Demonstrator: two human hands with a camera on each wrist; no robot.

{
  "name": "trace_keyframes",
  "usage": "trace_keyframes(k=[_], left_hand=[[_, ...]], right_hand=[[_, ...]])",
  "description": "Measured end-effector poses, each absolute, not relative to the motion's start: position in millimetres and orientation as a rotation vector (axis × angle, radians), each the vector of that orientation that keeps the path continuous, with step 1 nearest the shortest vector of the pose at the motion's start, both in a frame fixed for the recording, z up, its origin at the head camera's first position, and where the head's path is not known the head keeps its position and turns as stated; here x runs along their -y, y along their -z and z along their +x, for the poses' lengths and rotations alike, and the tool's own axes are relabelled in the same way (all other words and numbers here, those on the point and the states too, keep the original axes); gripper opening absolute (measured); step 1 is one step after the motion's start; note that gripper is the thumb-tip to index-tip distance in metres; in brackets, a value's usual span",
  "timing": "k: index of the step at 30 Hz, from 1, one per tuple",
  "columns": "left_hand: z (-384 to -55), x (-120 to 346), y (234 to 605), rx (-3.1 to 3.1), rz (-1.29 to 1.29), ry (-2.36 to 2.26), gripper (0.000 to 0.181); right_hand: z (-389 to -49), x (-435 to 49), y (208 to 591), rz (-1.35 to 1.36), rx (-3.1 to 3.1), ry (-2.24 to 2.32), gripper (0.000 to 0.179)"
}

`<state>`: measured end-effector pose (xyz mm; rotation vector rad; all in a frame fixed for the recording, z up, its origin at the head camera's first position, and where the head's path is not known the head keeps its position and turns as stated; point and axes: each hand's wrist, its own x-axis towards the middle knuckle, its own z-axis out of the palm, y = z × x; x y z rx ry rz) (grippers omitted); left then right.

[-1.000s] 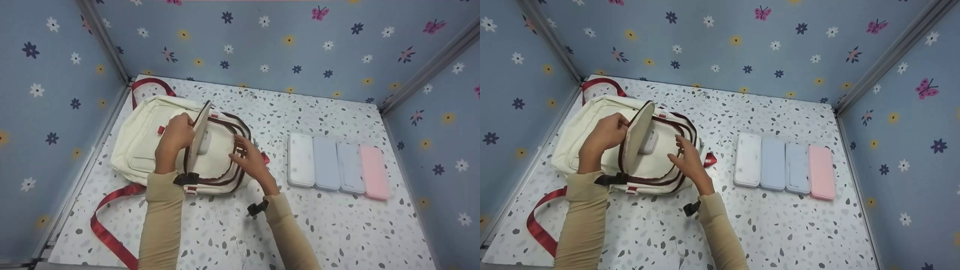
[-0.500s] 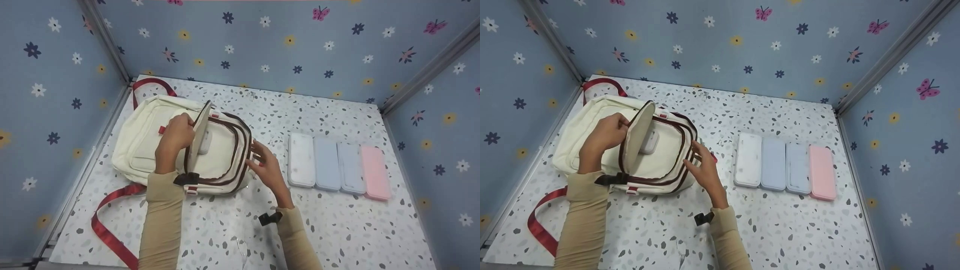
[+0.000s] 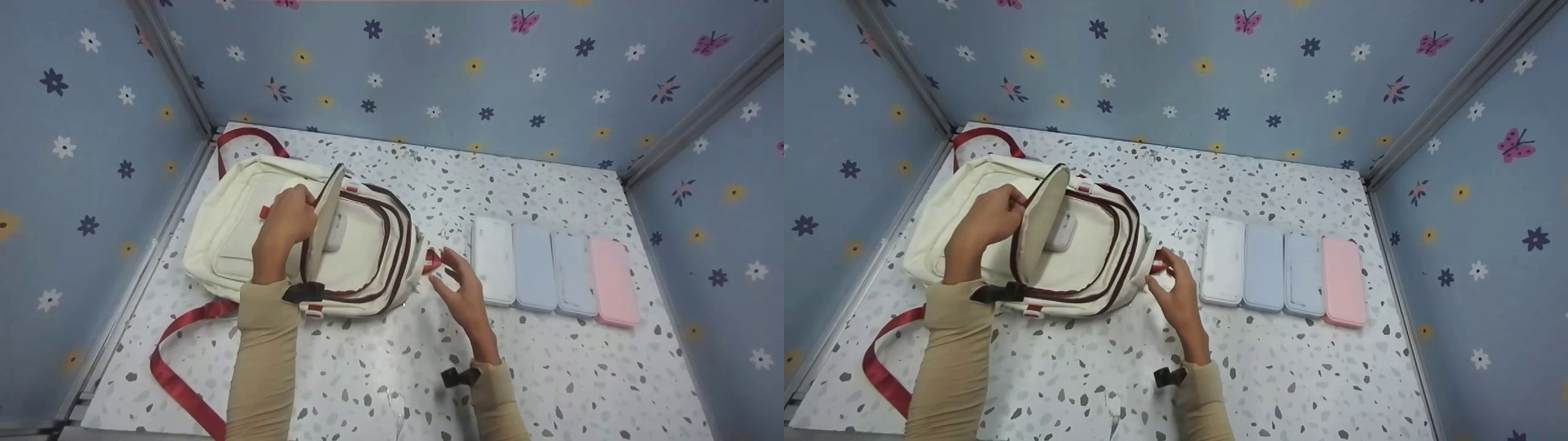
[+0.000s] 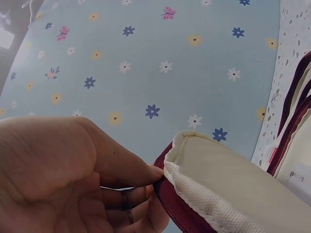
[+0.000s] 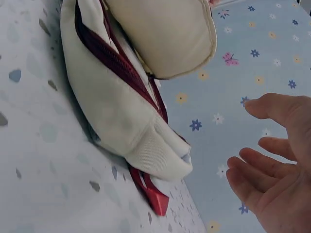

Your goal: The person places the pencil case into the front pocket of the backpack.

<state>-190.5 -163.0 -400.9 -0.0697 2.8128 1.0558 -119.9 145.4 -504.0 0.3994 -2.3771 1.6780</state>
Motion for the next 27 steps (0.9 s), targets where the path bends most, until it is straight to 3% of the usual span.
trace_keyframes(k=[16, 27], left_hand=[[-188.3, 162.5, 401.6, -2.819, -0.074, -1.063, 0.027], [-191.3, 168.3, 403.3, -2.812, -0.016, -1.083, 0.026]], right_hand=[[-118.0, -208.2, 552.2, 0.011, 2.492, -1.504, 0.065], [-114.4, -233.8, 560.3, -0.33, 2.615, -1.425, 0.068]])
